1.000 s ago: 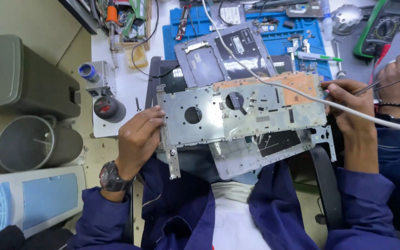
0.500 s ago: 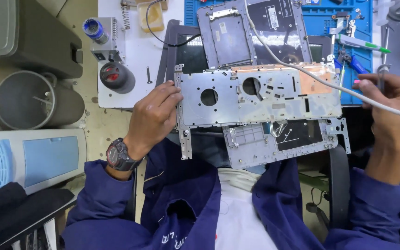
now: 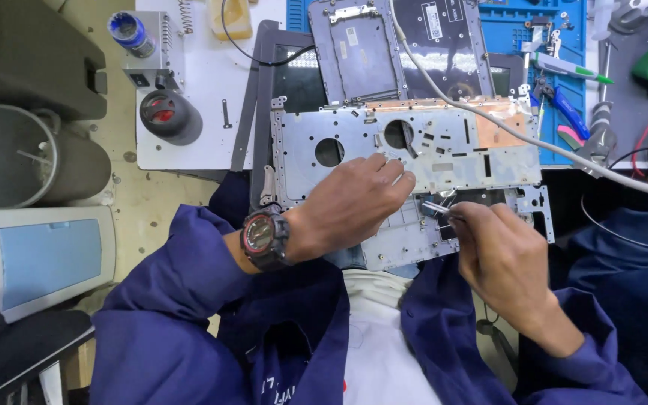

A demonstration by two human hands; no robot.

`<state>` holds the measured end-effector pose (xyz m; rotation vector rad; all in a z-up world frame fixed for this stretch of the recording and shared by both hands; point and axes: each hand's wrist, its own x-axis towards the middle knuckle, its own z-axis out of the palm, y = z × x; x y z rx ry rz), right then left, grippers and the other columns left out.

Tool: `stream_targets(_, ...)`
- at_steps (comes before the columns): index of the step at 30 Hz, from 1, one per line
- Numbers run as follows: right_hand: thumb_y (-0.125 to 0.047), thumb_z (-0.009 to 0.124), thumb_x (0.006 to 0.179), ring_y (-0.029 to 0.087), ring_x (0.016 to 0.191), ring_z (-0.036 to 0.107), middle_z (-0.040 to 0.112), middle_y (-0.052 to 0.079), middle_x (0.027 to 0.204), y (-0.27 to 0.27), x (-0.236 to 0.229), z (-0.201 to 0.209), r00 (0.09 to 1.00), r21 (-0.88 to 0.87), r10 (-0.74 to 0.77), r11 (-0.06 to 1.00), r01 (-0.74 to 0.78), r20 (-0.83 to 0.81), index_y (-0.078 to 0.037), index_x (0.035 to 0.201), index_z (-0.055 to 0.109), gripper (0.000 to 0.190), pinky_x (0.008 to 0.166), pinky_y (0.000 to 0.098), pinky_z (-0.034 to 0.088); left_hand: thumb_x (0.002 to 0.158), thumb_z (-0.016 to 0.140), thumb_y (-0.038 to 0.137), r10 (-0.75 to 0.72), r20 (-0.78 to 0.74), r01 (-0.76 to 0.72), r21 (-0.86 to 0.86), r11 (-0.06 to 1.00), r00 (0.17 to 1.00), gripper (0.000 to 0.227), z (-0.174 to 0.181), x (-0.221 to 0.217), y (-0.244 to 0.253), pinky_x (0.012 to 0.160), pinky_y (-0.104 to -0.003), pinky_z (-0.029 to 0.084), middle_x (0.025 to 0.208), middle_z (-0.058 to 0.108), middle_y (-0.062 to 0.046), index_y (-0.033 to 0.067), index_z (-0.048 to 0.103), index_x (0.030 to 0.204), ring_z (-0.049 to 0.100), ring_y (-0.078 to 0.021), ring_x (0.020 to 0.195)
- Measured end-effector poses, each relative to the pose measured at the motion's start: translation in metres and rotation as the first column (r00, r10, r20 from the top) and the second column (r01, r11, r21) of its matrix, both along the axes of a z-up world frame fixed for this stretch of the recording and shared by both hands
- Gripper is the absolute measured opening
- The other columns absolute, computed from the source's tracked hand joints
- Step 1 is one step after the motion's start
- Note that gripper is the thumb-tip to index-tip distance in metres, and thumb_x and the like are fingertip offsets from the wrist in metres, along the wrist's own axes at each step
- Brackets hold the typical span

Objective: The person holds a disassembled metal electronic chassis and uses a screwdriver to manipulate internal components. They rotate the chassis to access different areas while working on the internal wiring and mechanisms.

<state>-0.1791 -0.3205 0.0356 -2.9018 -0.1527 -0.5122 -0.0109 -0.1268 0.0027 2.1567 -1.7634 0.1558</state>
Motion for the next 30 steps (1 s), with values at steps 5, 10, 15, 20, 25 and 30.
stream_targets(5, -0.008, 0.071, 0.098, 0.026, 0.076, 0.066, 0.069, 0.006, 0.098, 0.011, 0.010, -0.024, 0.998, -0.120, -0.012, 0.993, 0.020, 0.067, -0.008, 0.110, 0.077, 0.013, 0.063, 0.0360, 0.055, 0.088, 0.071, 0.005, -0.024, 0.004, 0.024, 0.006, 1.000, 1.000, 0.015, -0.011, 0.008, 0.004, 0.075, -0.031, 0.059, 0.096, 0.070, -0.015, 0.0027, 0.073, 0.103, 0.072, -0.0292, 0.094)
stream_targets(10, -0.007, 0.074, 0.095, 0.024, 0.077, 0.065, 0.068, 0.006, 0.099, 0.021, 0.019, -0.033, 0.993, -0.118, -0.010, 0.993, 0.024, 0.114, -0.009, 0.107, 0.079, 0.014, 0.061, 0.0347, 0.056, 0.086, 0.083, 0.027, -0.008, -0.091, -0.002, -0.104, 0.995, 0.996, 0.028, 0.007, 0.023, 0.012, 0.099, -0.047, 0.056, 0.122, 0.065, -0.017, 0.0078, 0.073, 0.104, 0.061, -0.0396, 0.123)
stream_targets(15, -0.007, 0.076, 0.095, 0.025, 0.075, 0.065, 0.068, 0.005, 0.097, 0.023, 0.021, -0.039, 0.992, -0.051, -0.001, 0.999, 0.007, 0.128, -0.007, 0.107, 0.081, 0.013, 0.055, 0.0352, 0.055, 0.086, 0.083, 0.030, -0.054, -0.164, 0.037, -0.104, 0.994, 0.985, 0.034, -0.011, 0.028, 0.009, 0.103, -0.051, 0.053, 0.121, 0.064, -0.020, 0.0054, 0.071, 0.107, 0.062, -0.0420, 0.122)
stream_targets(20, -0.004, 0.075, 0.097, 0.025, 0.071, 0.064, 0.066, 0.005, 0.093, 0.026, 0.024, -0.038, 0.989, 0.007, 0.008, 1.000, -0.009, 0.151, -0.003, 0.107, 0.080, 0.011, 0.052, 0.0344, 0.054, 0.086, 0.083, 0.030, -0.092, -0.148, 0.077, -0.105, 0.992, 0.985, 0.038, -0.009, 0.035, 0.011, 0.104, -0.049, 0.053, 0.117, 0.065, -0.021, 0.0029, 0.071, 0.109, 0.064, -0.0410, 0.119)
stream_targets(25, 0.003, 0.075, 0.094, 0.028, 0.070, 0.065, 0.065, 0.007, 0.089, 0.028, 0.027, -0.039, 0.980, 0.025, 0.021, 0.999, -0.027, 0.197, -0.003, 0.104, 0.081, 0.014, 0.052, 0.0343, 0.053, 0.087, 0.082, 0.035, -0.102, -0.153, 0.094, -0.053, 0.994, 0.983, 0.039, -0.017, 0.037, 0.007, 0.103, -0.045, 0.053, 0.116, 0.068, -0.016, 0.0057, 0.072, 0.110, 0.066, -0.0357, 0.118)
stream_targets(30, 0.004, 0.074, 0.094, 0.030, 0.071, 0.066, 0.065, 0.007, 0.089, 0.028, 0.027, -0.042, 0.981, 0.050, 0.010, 0.999, -0.021, 0.196, -0.003, 0.105, 0.081, 0.015, 0.050, 0.0354, 0.052, 0.088, 0.081, 0.034, -0.117, -0.172, 0.111, -0.041, 0.993, 0.978, 0.036, -0.007, 0.037, 0.010, 0.102, -0.045, 0.054, 0.116, 0.069, -0.018, 0.0070, 0.072, 0.111, 0.068, -0.0376, 0.117)
